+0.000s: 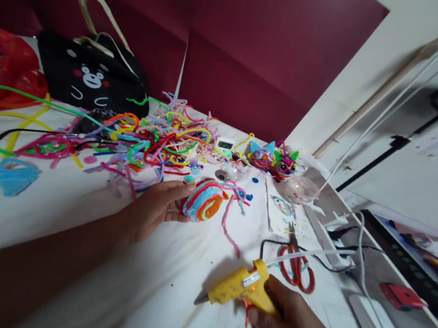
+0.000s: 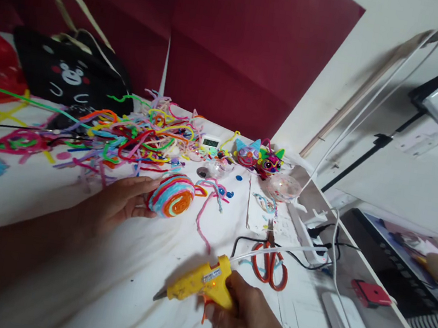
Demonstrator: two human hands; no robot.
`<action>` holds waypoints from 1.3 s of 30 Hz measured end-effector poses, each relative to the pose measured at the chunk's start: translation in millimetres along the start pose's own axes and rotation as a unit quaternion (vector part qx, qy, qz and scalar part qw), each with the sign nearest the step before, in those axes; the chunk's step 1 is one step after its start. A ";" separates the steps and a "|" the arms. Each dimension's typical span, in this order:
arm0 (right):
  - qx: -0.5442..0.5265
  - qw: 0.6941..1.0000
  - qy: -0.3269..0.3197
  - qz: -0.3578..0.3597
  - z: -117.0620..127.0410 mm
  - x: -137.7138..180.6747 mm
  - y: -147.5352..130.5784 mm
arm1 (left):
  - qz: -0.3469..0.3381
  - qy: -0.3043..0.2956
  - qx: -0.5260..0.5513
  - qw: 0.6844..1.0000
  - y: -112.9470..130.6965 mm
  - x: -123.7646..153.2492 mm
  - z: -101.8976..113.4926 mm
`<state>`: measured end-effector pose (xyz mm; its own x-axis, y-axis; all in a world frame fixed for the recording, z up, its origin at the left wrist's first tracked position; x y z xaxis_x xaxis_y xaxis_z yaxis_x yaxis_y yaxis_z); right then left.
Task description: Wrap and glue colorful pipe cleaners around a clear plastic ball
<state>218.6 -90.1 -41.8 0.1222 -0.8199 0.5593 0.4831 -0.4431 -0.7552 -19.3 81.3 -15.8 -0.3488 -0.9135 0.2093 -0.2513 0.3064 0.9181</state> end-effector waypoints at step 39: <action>-0.058 0.968 -0.025 0.243 32.9 -60.9 -118.4 | -0.009 -0.177 0.001 0.984 -4.8 7.6 -13.8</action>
<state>182.6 24.2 24.9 0.3533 -0.9246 0.1423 0.2579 -0.0500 -0.9649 -8.3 69.3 -14.0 -0.6367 -0.7686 0.0625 -0.2621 0.2920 0.9198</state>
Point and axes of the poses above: each hand's wrist, its own x-axis away from the middle knuckle, its own z-axis out of the back of the hand, y = z × x, the point moved 5 cm from there along -x, towards the middle knuckle, and after that the axes turned 1 degree about -z, right-handed, at the moved point
